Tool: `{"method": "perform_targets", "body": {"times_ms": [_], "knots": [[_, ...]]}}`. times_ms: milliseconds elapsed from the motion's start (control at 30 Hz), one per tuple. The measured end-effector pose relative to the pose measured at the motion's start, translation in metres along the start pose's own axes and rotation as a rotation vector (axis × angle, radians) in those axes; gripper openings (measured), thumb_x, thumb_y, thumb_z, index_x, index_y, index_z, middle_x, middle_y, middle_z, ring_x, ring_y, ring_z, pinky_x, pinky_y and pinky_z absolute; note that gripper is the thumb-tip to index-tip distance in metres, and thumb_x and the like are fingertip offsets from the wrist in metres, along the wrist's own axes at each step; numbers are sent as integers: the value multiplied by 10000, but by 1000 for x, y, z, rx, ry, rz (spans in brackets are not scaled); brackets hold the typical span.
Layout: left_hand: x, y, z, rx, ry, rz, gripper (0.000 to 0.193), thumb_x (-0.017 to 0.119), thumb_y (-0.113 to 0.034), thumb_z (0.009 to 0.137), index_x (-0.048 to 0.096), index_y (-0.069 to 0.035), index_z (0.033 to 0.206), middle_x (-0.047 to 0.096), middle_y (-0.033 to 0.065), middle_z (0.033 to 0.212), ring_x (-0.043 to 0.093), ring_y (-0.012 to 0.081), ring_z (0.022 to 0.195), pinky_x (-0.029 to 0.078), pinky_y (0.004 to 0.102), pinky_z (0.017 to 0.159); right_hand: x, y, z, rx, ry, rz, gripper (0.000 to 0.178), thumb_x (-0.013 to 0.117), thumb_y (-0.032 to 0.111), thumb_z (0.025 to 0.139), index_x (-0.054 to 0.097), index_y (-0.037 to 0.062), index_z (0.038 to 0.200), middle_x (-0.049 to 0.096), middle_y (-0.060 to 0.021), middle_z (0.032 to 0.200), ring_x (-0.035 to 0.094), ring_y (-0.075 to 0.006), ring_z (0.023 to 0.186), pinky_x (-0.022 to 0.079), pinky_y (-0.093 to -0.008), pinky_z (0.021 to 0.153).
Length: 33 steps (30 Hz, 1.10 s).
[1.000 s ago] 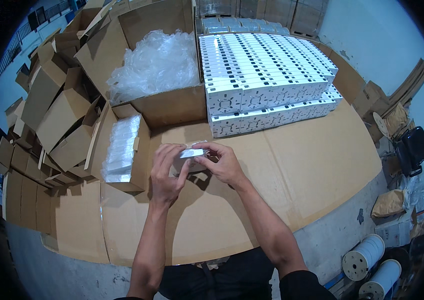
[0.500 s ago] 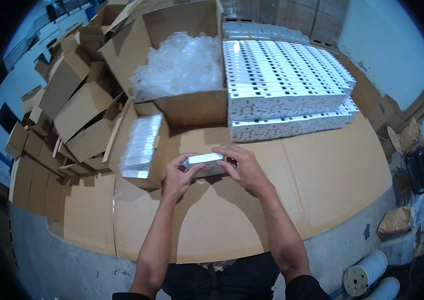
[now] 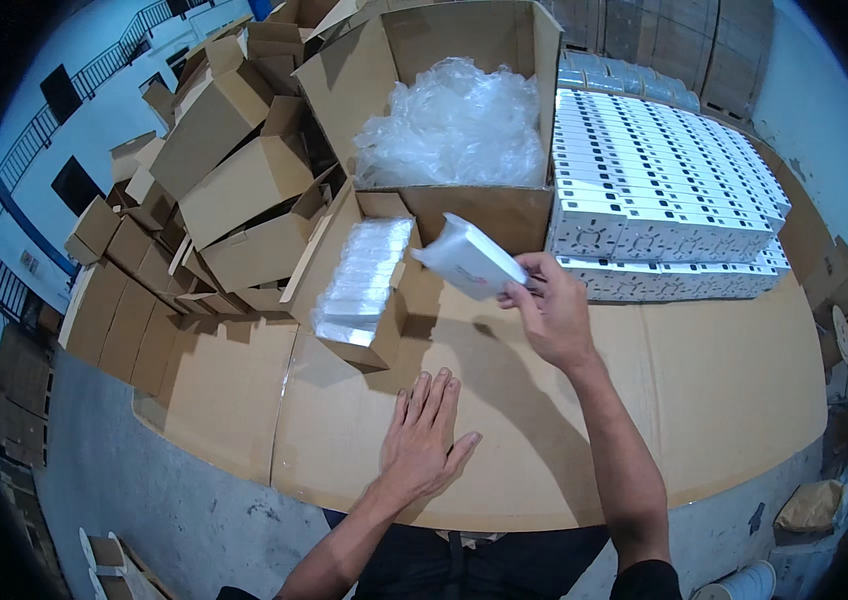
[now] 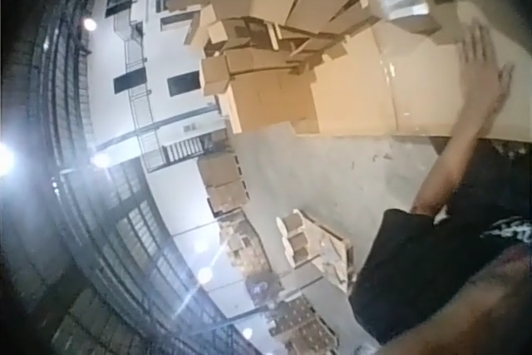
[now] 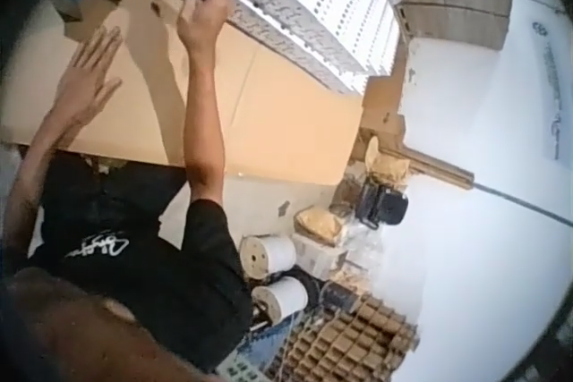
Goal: Packaging small white product boxes into plastic bags and then into cardboard boxes.
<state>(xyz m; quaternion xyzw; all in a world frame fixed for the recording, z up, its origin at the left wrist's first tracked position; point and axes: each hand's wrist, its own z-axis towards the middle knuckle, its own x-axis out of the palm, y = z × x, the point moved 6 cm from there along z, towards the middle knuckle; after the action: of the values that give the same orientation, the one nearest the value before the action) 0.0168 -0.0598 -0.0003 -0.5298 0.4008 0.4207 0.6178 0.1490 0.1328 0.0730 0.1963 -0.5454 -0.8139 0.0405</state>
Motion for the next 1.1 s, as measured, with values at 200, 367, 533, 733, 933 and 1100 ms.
{"method": "perform_targets", "body": {"times_ms": [200,367,533,733,933,1100], "knots": [[0,4,-4,-33,-4,27,781,519,-487,989,336,52,1523,322,229,1594,262,402,1496,201,563,1215,90,34,2,10,243,638,201,578,-21,996,513,-62,1181,657,-158,1076,710,-221,999,621,-332,854],[-4,4,-9,-49,8,-1,781,521,-483,988,340,59,1521,331,231,1588,265,406,1493,193,563,1217,121,26,-1,5,309,550,218,584,-24,992,503,-72,1189,649,-159,1098,711,-234,1003,620,-343,856],[-3,5,-10,-64,6,20,801,515,-489,986,319,56,1539,331,228,1594,257,388,1503,197,563,1219,123,50,0,-365,333,-106,282,626,-34,957,536,-60,1223,669,-188,1081,731,-227,919,607,-341,783],[-3,5,-8,-70,14,25,813,507,-500,983,315,63,1537,296,229,1616,232,386,1517,190,557,1227,134,73,9,-531,390,-213,421,650,-10,898,582,56,1308,642,-208,1065,676,-378,931,556,-463,788],[-4,4,-8,-95,51,-10,806,503,-503,987,335,76,1523,282,228,1622,227,394,1518,176,555,1231,153,85,18,-521,566,-361,416,640,-13,857,573,31,1266,606,-228,1031,646,-442,948,550,-492,800],[3,7,-11,-85,43,12,810,506,-508,985,339,77,1521,306,231,1611,241,398,1512,166,551,1234,172,79,19,-512,623,-473,318,633,19,866,592,15,1181,611,-224,1038,643,-440,969,549,-489,812]]}}
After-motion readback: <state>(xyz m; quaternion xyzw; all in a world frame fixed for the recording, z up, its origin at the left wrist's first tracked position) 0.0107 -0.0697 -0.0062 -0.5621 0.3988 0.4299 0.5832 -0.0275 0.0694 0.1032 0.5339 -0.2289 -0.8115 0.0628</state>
